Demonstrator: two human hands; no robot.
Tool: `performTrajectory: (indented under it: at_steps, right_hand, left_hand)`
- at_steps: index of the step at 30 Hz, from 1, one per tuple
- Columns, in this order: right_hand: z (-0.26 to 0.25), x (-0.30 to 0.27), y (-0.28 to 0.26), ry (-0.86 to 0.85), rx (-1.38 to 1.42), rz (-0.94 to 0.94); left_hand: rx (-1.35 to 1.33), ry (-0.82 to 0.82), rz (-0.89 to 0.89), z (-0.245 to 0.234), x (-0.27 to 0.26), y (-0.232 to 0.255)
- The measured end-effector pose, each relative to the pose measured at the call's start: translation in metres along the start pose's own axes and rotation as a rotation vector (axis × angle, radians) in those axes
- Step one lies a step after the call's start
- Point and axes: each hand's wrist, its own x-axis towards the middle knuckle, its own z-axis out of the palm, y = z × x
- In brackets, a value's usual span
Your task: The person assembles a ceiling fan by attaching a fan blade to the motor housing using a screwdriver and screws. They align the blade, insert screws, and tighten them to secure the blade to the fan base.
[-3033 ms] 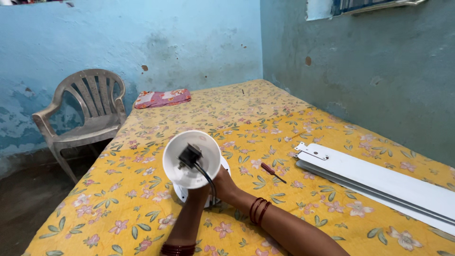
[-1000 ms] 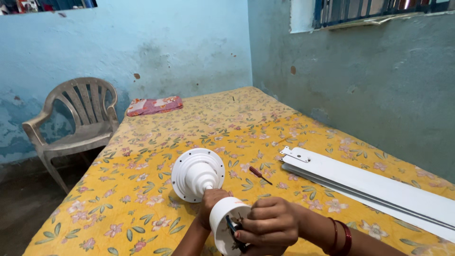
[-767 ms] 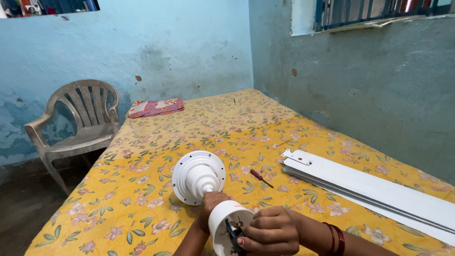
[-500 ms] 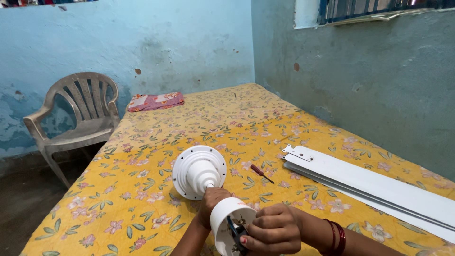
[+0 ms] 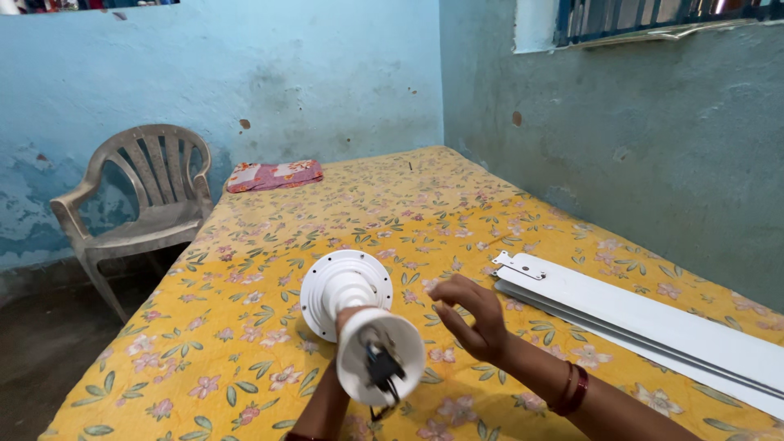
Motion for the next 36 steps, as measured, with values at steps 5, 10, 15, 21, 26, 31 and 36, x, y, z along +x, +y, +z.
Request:
performTrajectory:
  at_steps: [5, 10, 15, 21, 26, 31, 36]
  right_hand:
    - [0.055, -0.006, 0.038, -0.268, 0.378, 0.866]
    - [0.128, 0.005, 0.066, -0.321, 0.589, 1.234]
    - [0.181, 0.014, 0.083, 0.016, 0.642, 1.532]
    - [0.217, 0.002, 0.058, -0.083, 0.625, 1.551]
    - [0.233, 0.038, 0.023, 0.112, 0.954, 1.504]
    - [0.256, 0.071, 0.04, 0.417, 1.465, 1.258]
    - [0.29, 0.064, 0.082, 0.382, 1.823, 1.074]
  left_hand:
    - [0.147, 0.12, -0.13, -0.032, -0.009, -0.004]
    - [0.348, 0.134, -0.182, -0.038, -0.001, 0.018]
    - [0.456, 0.127, -0.209, -0.042, 0.013, 0.027]
    - [0.548, 0.356, -0.257, -0.064, 0.018, 0.014]
    - [0.593, 0.631, -0.341, -0.083, 0.016, -0.002]
    - [0.608, 0.759, -0.401, -0.095, 0.017, -0.01]
    - [0.342, 0.915, -0.405, -0.095, 0.02, 0.002]
